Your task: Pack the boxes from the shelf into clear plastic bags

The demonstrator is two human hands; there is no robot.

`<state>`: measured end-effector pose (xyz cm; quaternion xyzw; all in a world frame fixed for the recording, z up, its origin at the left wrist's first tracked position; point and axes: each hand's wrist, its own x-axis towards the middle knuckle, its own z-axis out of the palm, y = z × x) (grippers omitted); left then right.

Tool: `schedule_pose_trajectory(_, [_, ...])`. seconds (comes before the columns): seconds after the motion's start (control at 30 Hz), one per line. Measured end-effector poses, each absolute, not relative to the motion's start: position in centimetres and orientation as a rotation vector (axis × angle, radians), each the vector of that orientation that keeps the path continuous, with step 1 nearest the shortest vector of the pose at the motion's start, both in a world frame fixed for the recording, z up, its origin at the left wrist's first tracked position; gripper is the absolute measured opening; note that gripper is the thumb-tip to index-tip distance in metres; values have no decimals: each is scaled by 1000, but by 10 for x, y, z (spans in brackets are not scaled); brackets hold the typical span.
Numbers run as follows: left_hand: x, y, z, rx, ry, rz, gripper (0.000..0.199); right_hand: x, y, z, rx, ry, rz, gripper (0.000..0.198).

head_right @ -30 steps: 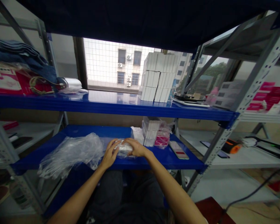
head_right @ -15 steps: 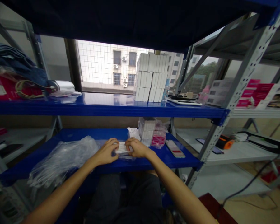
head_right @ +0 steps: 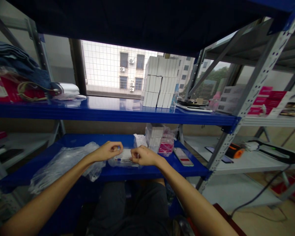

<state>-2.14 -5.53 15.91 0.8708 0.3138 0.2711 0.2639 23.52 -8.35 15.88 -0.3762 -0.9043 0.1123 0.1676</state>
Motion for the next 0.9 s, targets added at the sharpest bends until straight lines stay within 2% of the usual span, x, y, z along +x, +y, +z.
schedule_pose_trajectory(0.1, [-18, -63, 165, 2774, 1048, 378, 14, 226, -85, 159, -1102, -2784, 14, 15])
schedule_pose_trajectory(0.13, [-16, -65, 165, 2837, 1146, 286, 13, 223, -84, 159, -1159, -2814, -92, 16])
schedule_pose_trajectory(0.23, [-7, -67, 161, 2830, 1520, 212, 29, 212, -81, 160, -1393, -2738, -357, 33])
schedule_pose_trajectory(0.33, [-1, -65, 158, 2714, 1778, 222, 44, 206, -75, 165, -1509, -2638, -415, 40])
schedule_pose_trajectory(0.47, [-2, -63, 159, 2679, 1880, 108, 36, 207, -67, 169, -1514, -2754, -324, 27])
schedule_pose_trajectory(0.53, [-4, -62, 158, 2678, 1883, 88, 62, 209, -65, 168, -1587, -2790, -287, 34])
schedule_pose_trajectory(0.63, [-7, -56, 152, 2656, 1865, 142, 116, 208, -67, 166, -1661, -2710, -290, 67])
schedule_pose_trajectory(0.67, [-8, -54, 148, 2643, 1847, 203, 127, 207, -69, 166, -1611, -2669, -324, 76])
schedule_pose_trajectory(0.73, [-10, -48, 141, 2635, 1783, 378, 133, 203, -73, 167, -1391, -2624, -399, 85])
schedule_pose_trajectory(0.77, [-11, -46, 137, 2645, 1739, 478, 131, 201, -74, 168, -1256, -2628, -408, 78])
schedule_pose_trajectory(0.87, [-12, -44, 131, 2723, 1532, 710, 116, 196, -73, 167, -971, -2674, -233, 32])
schedule_pose_trajectory(0.9, [-11, -45, 129, 2748, 1439, 745, 108, 196, -71, 165, -944, -2677, -149, 24])
